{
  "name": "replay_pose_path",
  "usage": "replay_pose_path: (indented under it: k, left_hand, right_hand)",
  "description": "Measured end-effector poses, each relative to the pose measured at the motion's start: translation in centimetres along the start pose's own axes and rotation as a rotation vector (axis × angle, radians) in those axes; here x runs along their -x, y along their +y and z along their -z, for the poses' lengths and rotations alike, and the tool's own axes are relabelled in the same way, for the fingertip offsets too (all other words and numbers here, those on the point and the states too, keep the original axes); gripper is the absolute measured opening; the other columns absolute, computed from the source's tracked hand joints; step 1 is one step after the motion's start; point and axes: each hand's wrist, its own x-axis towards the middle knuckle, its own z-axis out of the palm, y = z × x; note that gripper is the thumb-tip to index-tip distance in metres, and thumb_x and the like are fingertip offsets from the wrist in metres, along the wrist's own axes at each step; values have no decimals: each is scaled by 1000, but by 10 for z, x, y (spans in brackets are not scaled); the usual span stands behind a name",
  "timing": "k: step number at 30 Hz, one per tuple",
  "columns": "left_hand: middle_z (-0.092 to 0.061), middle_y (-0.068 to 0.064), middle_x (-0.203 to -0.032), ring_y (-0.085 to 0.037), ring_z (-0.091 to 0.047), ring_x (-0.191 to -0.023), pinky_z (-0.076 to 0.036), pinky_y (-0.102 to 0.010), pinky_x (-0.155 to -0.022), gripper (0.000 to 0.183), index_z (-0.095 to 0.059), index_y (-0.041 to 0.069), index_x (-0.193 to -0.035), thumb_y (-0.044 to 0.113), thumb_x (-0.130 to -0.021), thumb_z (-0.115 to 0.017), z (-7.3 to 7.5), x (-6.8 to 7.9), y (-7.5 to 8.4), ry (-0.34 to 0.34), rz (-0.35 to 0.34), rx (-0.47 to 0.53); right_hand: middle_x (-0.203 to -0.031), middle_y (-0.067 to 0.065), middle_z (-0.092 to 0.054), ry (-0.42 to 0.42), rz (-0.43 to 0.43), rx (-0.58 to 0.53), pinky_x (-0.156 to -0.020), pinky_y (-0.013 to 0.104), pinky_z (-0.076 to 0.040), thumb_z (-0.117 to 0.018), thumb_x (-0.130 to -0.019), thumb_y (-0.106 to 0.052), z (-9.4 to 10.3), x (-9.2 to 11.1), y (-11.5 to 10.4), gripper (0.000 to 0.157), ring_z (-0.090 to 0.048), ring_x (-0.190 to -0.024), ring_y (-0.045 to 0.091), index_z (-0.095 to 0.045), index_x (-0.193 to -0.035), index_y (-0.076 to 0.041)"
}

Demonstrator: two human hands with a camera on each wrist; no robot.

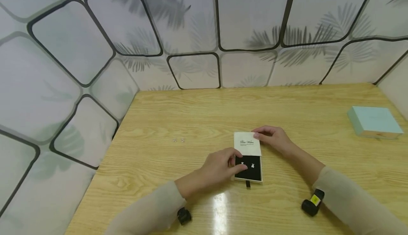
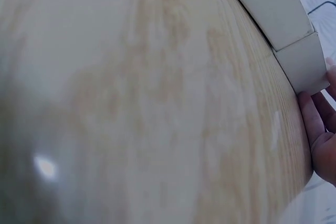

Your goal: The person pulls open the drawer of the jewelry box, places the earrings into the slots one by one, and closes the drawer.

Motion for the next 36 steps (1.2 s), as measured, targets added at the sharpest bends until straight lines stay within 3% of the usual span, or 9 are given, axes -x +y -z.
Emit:
replay_pose_path:
  k: [4, 7, 10, 12, 14, 18, 20, 30, 36]
  left_hand:
    - [-54, 9, -74, 0, -46, -62, -40, -13, -57, 26, -61, 11, -110, 31, -93, -60, 2, -11, -7, 2, 89, 110]
    - [-55, 8, -74, 0, -46, -63, -41, -14, -58, 23, -61, 12, -108, 28, -92, -62, 2, -15, -12, -25, 95, 145]
    - [-54, 9, -72, 1, -46, -62, -41, -13, -57, 20, -61, 13, -102, 28, -90, -65, 3, -10, -11, -51, 71, 136]
    - [-54, 9, -71, 0, -47, -61, -42, -14, -56, 18, -61, 13, -97, 29, -89, -67, 3, -5, -8, -73, 99, 190]
    - [-56, 7, -70, -2, -49, -61, -44, -15, -56, 18, -62, 13, -92, 30, -88, -68, 1, 0, -5, -89, 183, 304]
    - [-58, 2, -67, -8, -55, -56, -50, -20, -55, 22, -63, 7, -86, 28, -87, -69, -2, 7, -5, -76, 422, 611]
    - [-58, -1, -63, -11, -56, -52, -52, -23, -54, 23, -64, 3, -85, 26, -86, -70, -2, 11, -5, -65, 503, 708]
    - [-59, -3, -61, -10, -58, -50, -56, -25, -53, 18, -63, 0, -78, 16, -85, -68, 3, 30, 2, -103, 823, 1029]
    - [-70, -11, -79, -14, -67, -66, -58, -29, -67, 18, -68, -3, -97, 9, -85, -68, 6, 39, 11, -201, 932, 1152]
  right_hand:
    - [-113, 14, -66, 6, 1, -2, -78, 14, -47, -68, -88, -32, 0, -1, -1, 38, -58, -94, 3, -67, -111, -2]
    - [-113, 13, -66, 7, -3, -8, -79, 13, -46, -68, -88, -32, 0, -1, -1, 38, -58, -94, 3, -67, -111, -2]
    - [-113, 13, -66, -5, -14, -8, -80, 14, -46, -68, -87, -34, 0, -2, -2, 40, -58, -95, 4, -67, -112, -2]
    - [-114, 13, -66, -8, -17, 0, -80, 13, -45, -68, -87, -35, 0, -3, -2, 41, -58, -96, 5, -67, -112, -3]
    - [-114, 14, -66, -4, -17, 6, -80, 13, -45, -68, -87, -36, 0, -4, -2, 41, -58, -96, 5, -67, -112, -3]
    - [-114, 14, -66, 10, -10, 18, -80, 12, -45, -69, -87, -35, 0, -4, -1, 41, -58, -96, 4, -67, -112, -3]
    - [-114, 14, -66, 7, -8, 7, -80, 13, -46, -69, -86, -34, -1, -4, 1, 40, -58, -94, 4, -67, -111, -2]
    - [-112, 14, -67, 1, -3, -23, -76, 14, -50, -70, -87, -31, -3, -3, 1, 39, -59, -90, 3, -67, -111, -1]
    - [-112, 15, -67, 6, 4, -9, -77, 13, -48, -70, -87, -31, -2, -3, 1, 38, -59, -91, 2, -67, -111, -1]
